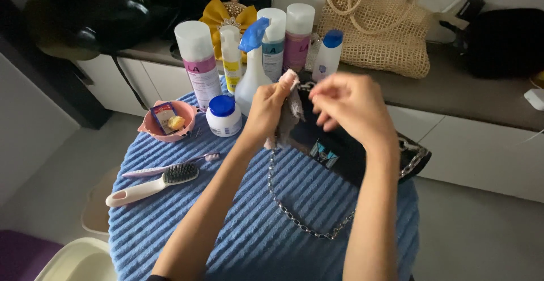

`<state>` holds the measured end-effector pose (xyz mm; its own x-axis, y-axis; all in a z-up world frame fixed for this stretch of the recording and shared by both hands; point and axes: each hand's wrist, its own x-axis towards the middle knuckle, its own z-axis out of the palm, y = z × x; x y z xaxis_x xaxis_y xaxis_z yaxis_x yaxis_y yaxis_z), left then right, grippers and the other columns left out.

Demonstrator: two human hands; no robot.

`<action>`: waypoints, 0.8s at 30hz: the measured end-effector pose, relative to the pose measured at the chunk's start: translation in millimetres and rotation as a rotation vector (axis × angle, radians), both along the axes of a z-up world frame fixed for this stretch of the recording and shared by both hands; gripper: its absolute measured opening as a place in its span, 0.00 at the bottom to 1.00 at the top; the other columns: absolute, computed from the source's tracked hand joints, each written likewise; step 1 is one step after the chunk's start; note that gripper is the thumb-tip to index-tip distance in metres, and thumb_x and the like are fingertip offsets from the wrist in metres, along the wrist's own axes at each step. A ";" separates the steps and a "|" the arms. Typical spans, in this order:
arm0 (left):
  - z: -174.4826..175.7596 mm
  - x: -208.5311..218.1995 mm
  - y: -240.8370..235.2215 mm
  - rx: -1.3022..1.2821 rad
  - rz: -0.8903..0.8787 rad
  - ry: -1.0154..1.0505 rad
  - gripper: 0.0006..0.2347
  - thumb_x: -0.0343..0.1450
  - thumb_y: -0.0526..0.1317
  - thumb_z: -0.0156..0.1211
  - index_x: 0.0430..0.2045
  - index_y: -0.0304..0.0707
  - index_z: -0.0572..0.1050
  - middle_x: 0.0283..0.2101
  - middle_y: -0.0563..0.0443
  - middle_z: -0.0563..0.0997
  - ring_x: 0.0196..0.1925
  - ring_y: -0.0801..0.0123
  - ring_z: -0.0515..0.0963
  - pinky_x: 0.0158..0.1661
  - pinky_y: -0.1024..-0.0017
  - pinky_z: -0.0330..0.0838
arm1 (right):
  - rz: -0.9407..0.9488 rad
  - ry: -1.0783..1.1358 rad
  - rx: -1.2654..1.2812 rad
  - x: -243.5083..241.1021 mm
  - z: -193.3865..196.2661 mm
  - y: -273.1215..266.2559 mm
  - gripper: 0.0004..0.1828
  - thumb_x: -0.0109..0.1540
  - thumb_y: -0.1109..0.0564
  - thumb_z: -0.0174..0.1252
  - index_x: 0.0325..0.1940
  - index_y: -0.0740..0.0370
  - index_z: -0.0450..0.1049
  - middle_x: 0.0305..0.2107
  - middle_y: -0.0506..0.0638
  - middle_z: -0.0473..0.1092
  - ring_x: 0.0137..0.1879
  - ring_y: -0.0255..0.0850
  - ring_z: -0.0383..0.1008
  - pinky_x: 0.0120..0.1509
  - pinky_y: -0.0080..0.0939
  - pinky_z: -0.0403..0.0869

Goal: Cleaning a leather handbag by applying cleaner with a cloth and using a brush for detailing.

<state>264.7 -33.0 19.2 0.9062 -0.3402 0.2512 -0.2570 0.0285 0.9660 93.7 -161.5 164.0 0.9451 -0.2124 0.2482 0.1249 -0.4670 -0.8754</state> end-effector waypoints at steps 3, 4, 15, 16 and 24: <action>40.3 -38.8 5.5 -0.186 -0.156 0.176 0.20 0.77 0.53 0.54 0.29 0.34 0.81 0.26 0.49 0.81 0.31 0.69 0.81 0.34 0.69 0.77 | 0.018 0.339 0.054 -4.0 9.4 10.0 0.17 0.61 0.55 0.58 0.43 0.74 0.81 0.38 0.71 0.79 0.43 0.57 0.85 0.46 0.53 0.81; 38.4 -38.7 7.6 -0.186 -0.156 0.174 0.20 0.77 0.53 0.54 0.29 0.34 0.81 0.26 0.49 0.81 0.31 0.69 0.81 0.34 0.69 0.77 | 0.018 0.337 0.054 6.7 -2.7 5.4 0.17 0.61 0.55 0.58 0.43 0.74 0.81 0.38 0.71 0.79 0.43 0.57 0.85 0.46 0.53 0.81; 64.2 -39.3 55.9 -0.384 -0.565 0.639 0.08 0.73 0.40 0.54 0.33 0.35 0.77 0.30 0.54 0.79 0.34 0.68 0.81 0.41 0.67 0.73 | 0.147 0.340 0.091 25.1 -24.9 9.6 0.42 0.65 0.39 0.53 0.69 0.81 0.60 0.60 0.81 0.64 0.67 0.67 0.67 0.70 0.61 0.70; 56.5 -28.4 58.2 -0.384 -0.563 0.638 0.08 0.73 0.40 0.54 0.33 0.35 0.77 0.30 0.54 0.79 0.34 0.68 0.81 0.41 0.67 0.73 | 0.149 0.339 0.091 25.9 -21.7 10.6 0.42 0.65 0.39 0.53 0.69 0.81 0.60 0.60 0.81 0.64 0.67 0.67 0.67 0.70 0.61 0.70; 67.0 -27.4 68.0 -0.604 -0.630 0.759 0.17 0.66 0.43 0.54 0.43 0.29 0.76 0.37 0.43 0.78 0.38 0.52 0.80 0.46 0.52 0.73 | 0.000 0.345 -0.153 41.9 -32.6 9.8 0.21 0.64 0.43 0.53 0.56 0.51 0.80 0.48 0.56 0.79 0.59 0.52 0.77 0.62 0.53 0.75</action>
